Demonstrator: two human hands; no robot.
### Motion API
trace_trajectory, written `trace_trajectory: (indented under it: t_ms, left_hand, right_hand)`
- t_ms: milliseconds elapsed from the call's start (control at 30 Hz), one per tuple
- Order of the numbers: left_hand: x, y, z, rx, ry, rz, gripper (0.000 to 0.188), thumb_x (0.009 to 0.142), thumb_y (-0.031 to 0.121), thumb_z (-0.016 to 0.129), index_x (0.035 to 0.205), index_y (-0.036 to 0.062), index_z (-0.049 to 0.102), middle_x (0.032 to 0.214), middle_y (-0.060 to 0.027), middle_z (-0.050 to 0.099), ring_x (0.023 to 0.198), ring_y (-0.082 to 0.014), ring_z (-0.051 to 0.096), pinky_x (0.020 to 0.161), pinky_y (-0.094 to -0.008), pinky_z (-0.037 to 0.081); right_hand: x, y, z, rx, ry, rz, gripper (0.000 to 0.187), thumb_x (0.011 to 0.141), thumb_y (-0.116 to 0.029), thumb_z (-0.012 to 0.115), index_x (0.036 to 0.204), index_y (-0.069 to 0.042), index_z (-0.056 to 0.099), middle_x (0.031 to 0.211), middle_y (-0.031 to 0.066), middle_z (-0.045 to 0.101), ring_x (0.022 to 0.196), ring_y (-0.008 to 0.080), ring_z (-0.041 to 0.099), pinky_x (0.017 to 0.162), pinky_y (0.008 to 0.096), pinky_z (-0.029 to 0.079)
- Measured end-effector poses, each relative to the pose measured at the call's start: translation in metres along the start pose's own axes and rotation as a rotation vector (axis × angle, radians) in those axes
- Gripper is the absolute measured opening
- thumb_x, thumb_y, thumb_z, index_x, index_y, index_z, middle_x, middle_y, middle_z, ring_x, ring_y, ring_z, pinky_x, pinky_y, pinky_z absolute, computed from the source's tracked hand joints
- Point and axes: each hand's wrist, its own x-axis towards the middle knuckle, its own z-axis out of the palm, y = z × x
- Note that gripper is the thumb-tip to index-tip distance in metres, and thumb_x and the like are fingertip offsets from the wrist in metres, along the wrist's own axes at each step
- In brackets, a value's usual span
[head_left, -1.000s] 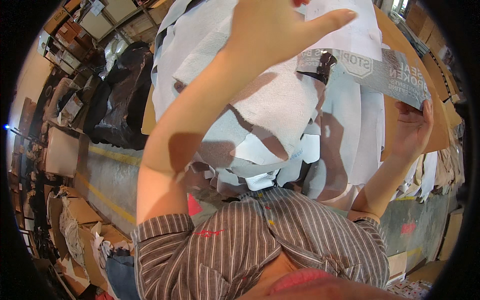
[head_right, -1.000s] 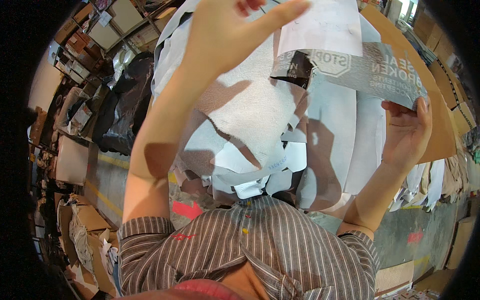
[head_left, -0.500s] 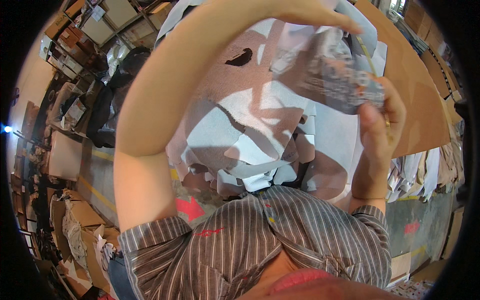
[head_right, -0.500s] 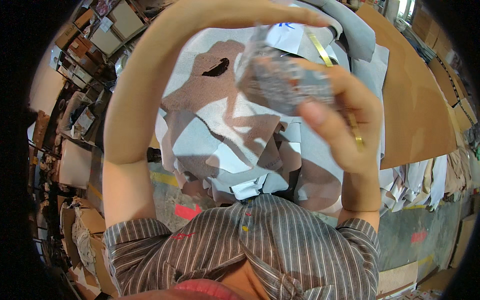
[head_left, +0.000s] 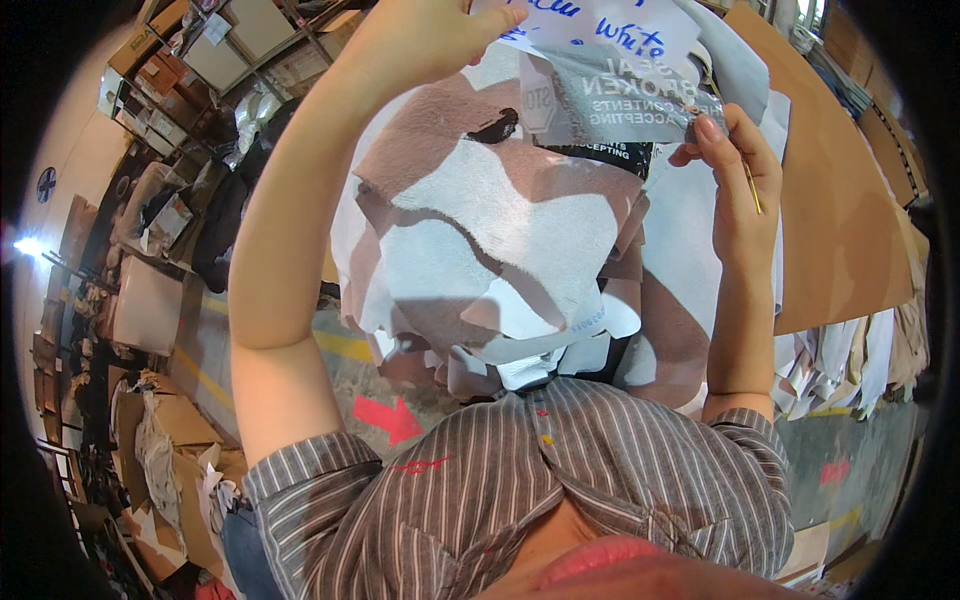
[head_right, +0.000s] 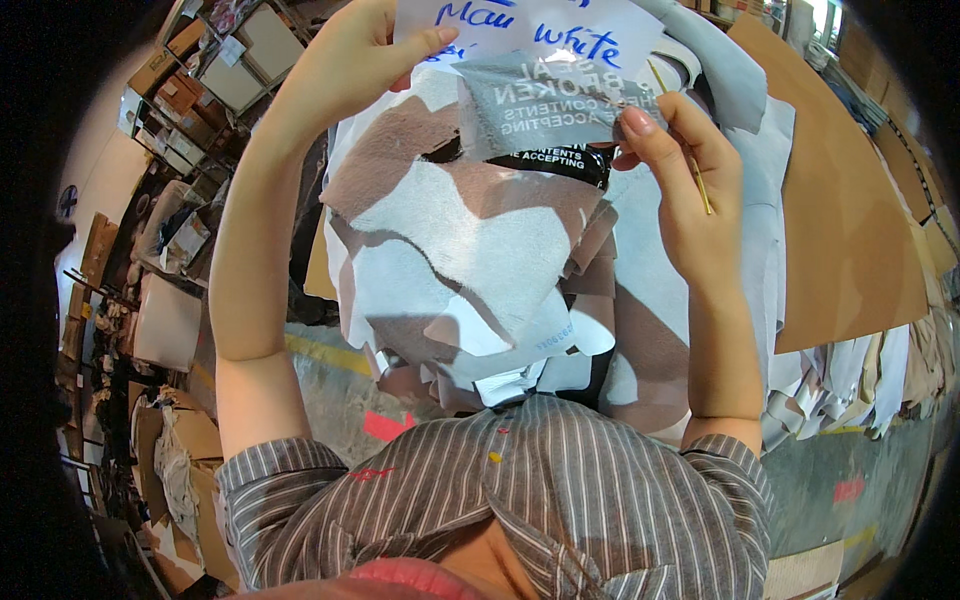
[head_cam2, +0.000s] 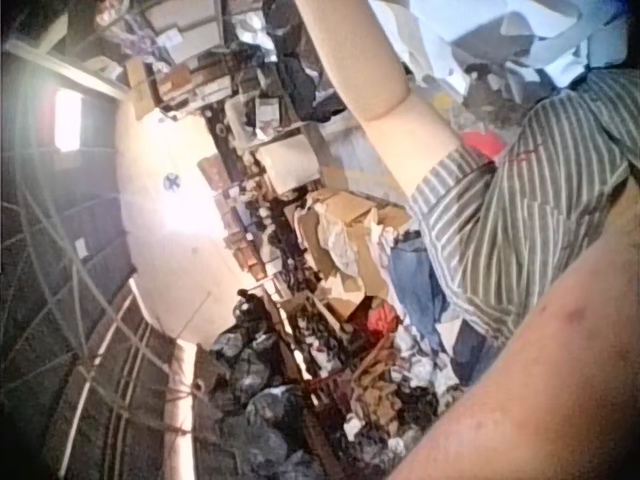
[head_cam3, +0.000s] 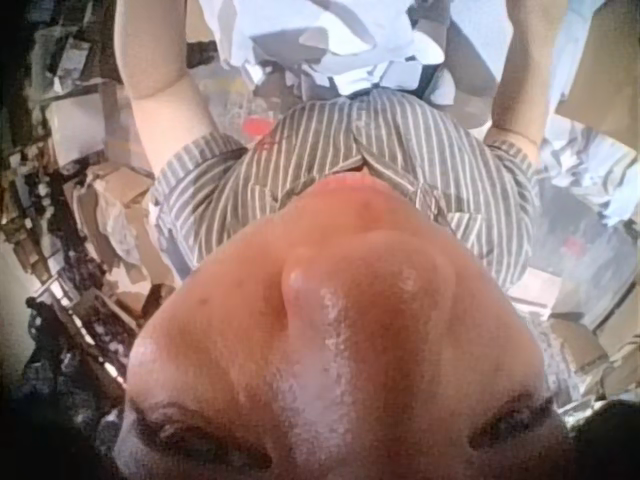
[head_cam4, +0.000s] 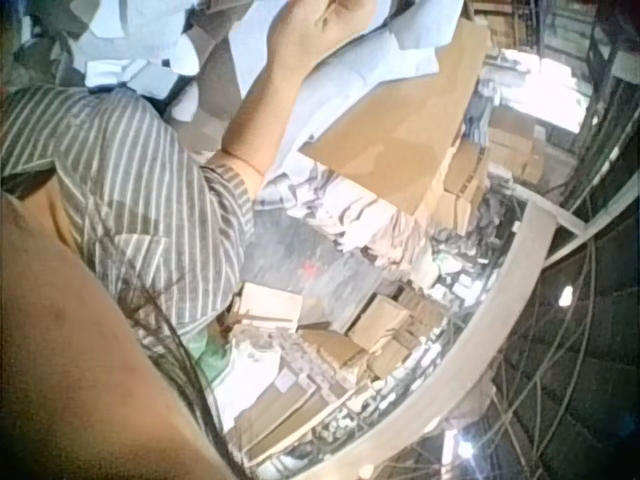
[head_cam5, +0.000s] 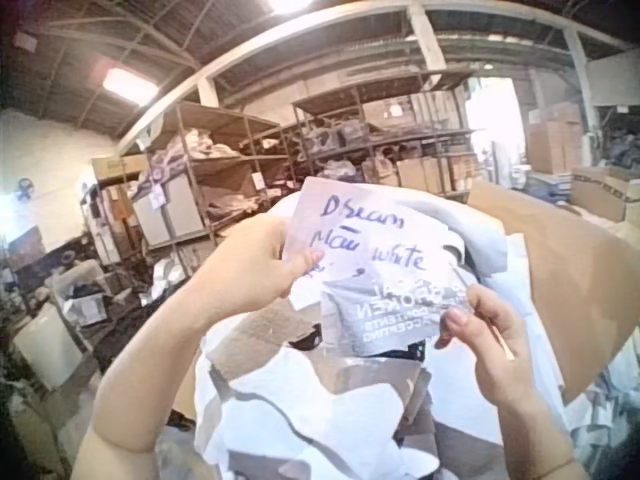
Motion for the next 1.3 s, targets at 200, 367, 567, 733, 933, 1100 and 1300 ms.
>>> trace_trajectory:
  t_ms: [200,367,567,733,933,1100,1300]
  left_hand:
    - [0.003,-0.022,0.006,-0.061,0.028,0.104,0.020,0.089,0.017,0.065,0.100,0.0005,0.070,0.071,-0.0125,0.066,0.063,-0.0165,0.064,0.061,-0.0325,0.051]
    - [0.002,-0.073,0.008,-0.016,0.032,0.136,0.039,0.088,0.040,0.072,0.096,0.0016,0.070,0.068,-0.0027,0.063,0.057,-0.0072,0.053,0.052,-0.0224,0.042]
    - [0.036,-0.106,0.016,-0.106,-0.052,0.077,0.048,0.085,0.046,0.074,0.103,0.0016,0.070,0.077,-0.0045,0.064,0.067,-0.0095,0.055,0.062,-0.0242,0.043]
    - [0.045,-0.124,0.026,-0.116,-0.065,0.019,0.056,0.084,0.050,0.073,0.110,0.0008,0.068,0.092,-0.0100,0.068,0.083,-0.0169,0.062,0.078,-0.0320,0.046]
    - [0.044,-0.130,0.048,-0.216,-0.132,-0.109,0.054,0.085,0.045,0.072,0.116,0.0010,0.068,0.104,-0.0161,0.070,0.091,-0.0227,0.066,0.087,-0.0366,0.049]
    - [0.040,-0.131,0.065,-0.300,-0.160,-0.093,0.052,0.090,0.044,0.068,0.116,-0.0003,0.066,0.099,-0.0115,0.068,0.095,-0.0172,0.062,0.085,-0.0301,0.047]
    - [0.042,-0.141,0.077,-0.330,-0.187,-0.075,0.051,0.092,0.040,0.067,0.122,-0.0003,0.064,0.106,-0.0100,0.069,0.095,-0.0128,0.061,0.085,-0.0250,0.047]
  right_hand:
    - [-0.007,0.001,-0.027,-0.036,0.056,0.061,0.024,0.098,-0.023,0.057,0.091,-0.001,0.062,0.081,0.0053,0.062,0.079,0.0137,0.062,0.069,0.0266,0.048]
    - [-0.017,-0.022,-0.084,-0.055,0.529,0.172,0.022,0.099,-0.020,0.052,0.106,-0.002,0.063,0.089,0.0093,0.069,0.084,0.0198,0.068,0.072,0.0311,0.048]
    - [-0.057,-0.005,-0.121,0.004,0.423,0.124,0.018,0.098,-0.016,0.054,0.105,-0.001,0.061,0.094,0.0076,0.066,0.081,0.0190,0.064,0.071,0.0316,0.046]
    - [-0.069,-0.011,-0.146,-0.044,0.453,0.093,0.017,0.097,-0.015,0.057,0.107,-0.003,0.063,0.097,0.0050,0.067,0.081,0.0149,0.061,0.074,0.0305,0.045]
    - [-0.089,-0.010,-0.152,-0.076,0.521,0.200,0.014,0.097,-0.017,0.059,0.101,-0.004,0.064,0.094,0.0054,0.069,0.085,0.0149,0.065,0.071,0.0307,0.045]
    - [-0.102,-0.022,-0.156,-0.137,0.584,0.202,0.017,0.097,-0.019,0.059,0.106,-0.005,0.063,0.096,0.0042,0.069,0.087,0.0159,0.066,0.070,0.0298,0.045]
    - [-0.136,-0.046,-0.176,-0.159,0.710,0.254,0.018,0.098,-0.020,0.059,0.108,-0.005,0.062,0.103,0.0050,0.067,0.089,0.0157,0.063,0.071,0.0291,0.043]
